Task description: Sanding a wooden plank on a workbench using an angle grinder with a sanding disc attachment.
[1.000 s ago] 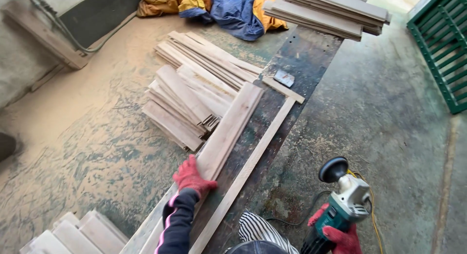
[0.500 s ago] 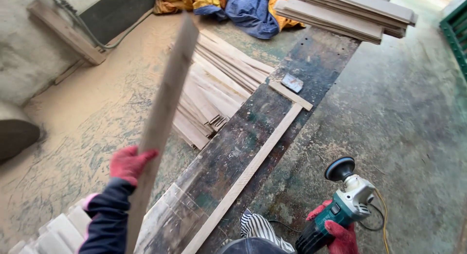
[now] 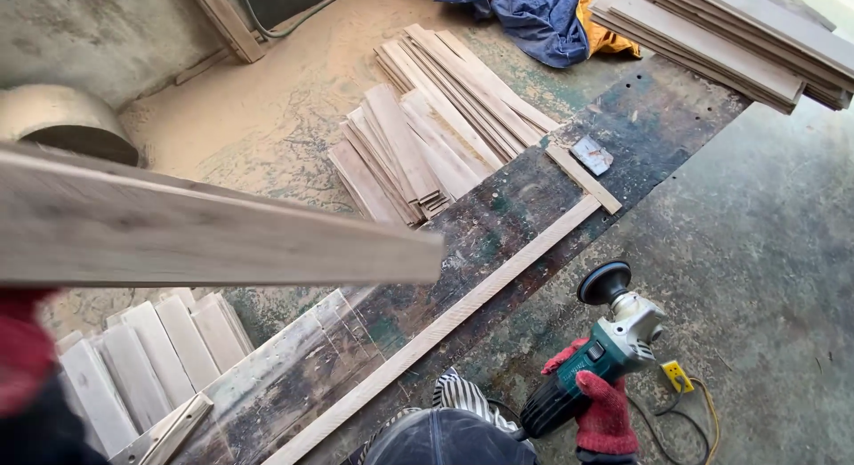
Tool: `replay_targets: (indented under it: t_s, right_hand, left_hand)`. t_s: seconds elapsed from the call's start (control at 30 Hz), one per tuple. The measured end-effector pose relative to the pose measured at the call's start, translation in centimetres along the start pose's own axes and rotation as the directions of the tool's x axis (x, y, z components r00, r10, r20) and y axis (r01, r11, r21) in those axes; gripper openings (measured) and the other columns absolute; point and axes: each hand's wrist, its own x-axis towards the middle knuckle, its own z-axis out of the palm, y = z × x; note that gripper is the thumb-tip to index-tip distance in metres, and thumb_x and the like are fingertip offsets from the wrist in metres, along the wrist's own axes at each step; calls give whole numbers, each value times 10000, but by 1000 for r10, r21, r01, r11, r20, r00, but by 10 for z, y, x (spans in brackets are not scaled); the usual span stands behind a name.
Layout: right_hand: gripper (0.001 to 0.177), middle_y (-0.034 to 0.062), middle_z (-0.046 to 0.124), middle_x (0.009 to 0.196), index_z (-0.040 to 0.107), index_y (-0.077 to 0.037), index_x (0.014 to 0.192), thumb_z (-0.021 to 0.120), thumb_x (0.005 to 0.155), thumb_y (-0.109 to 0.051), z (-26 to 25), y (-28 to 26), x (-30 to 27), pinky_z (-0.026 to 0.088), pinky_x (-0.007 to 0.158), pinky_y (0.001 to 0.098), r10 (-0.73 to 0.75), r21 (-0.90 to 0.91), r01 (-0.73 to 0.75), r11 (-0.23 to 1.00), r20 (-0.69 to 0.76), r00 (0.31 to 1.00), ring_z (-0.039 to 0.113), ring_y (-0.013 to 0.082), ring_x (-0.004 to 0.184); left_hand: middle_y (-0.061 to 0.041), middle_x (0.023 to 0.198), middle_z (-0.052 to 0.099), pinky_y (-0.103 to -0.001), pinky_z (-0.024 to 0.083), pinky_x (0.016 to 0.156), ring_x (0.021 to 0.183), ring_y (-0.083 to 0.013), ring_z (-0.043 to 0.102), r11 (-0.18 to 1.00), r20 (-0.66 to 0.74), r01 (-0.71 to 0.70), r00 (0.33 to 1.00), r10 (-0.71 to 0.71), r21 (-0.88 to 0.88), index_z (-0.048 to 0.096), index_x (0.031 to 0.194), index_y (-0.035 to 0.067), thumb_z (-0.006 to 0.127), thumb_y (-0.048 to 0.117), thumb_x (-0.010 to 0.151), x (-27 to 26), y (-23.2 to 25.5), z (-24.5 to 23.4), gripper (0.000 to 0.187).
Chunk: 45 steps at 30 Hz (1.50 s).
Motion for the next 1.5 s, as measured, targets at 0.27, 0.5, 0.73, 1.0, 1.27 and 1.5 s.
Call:
replay_targets:
  t_s: [0.27,0.5,0.73,1.0,1.27,1.5]
  right_hand:
    - [618,274,719,934,547,16,1268,740,690,-90,-16,-4,0,573,777,530,2,28,-2,1000,-23,1000,715,453,839]
    - [601,241,723,940,562,-26,1260,766,705,-136,-11,-19,-4,591,746,513,29,-4,-29,1000,-51,998,722,434,836]
    - [630,252,720,957,566,-40,1291,765,712,-188,-18,-17,-1,595,730,512,58,-37,-61,997,-64,996,723,443,860]
    - [609,257,714,933,567,-13,1259,752,703,-178,-8,-15,5,599,714,530,55,-75,-60,995,-69,996,725,447,820]
    - [605,264,705,938,567,-7,1257,744,710,-196,-7,-13,6,596,689,503,65,-90,-71,993,-74,995,717,442,828]
    - [628,255,706,963,553,-21,1287,761,711,-159,-10,-22,2,606,725,553,103,-104,-114,988,-105,989,723,451,849]
  left_hand:
    - [-18,982,764,-230,653,775,833,-184,768,709,-42,579,762,-646,-402,710,1132,120,764,178,910,-128,-221,52,236]
    - [-125,1031,739,-349,662,812,906,-318,743,357,143,680,562,-814,-641,670,1213,-8,704,129,943,-204,-422,63,305]
    - [-175,1127,683,-438,621,950,1070,-426,683,172,310,725,480,-821,-667,615,1215,-58,634,79,997,-211,-549,62,258]
    - [-50,733,530,-404,468,585,633,-245,543,65,556,914,298,-776,-400,597,890,53,657,339,992,-217,-402,74,309]
    - [-130,1646,429,-584,139,1290,1549,-362,315,235,325,-336,942,84,912,523,1498,175,489,846,813,-153,-415,61,960]
    - [-69,983,541,-589,387,1115,972,-273,532,248,498,-506,862,100,826,615,1200,110,446,704,935,-155,-378,105,672]
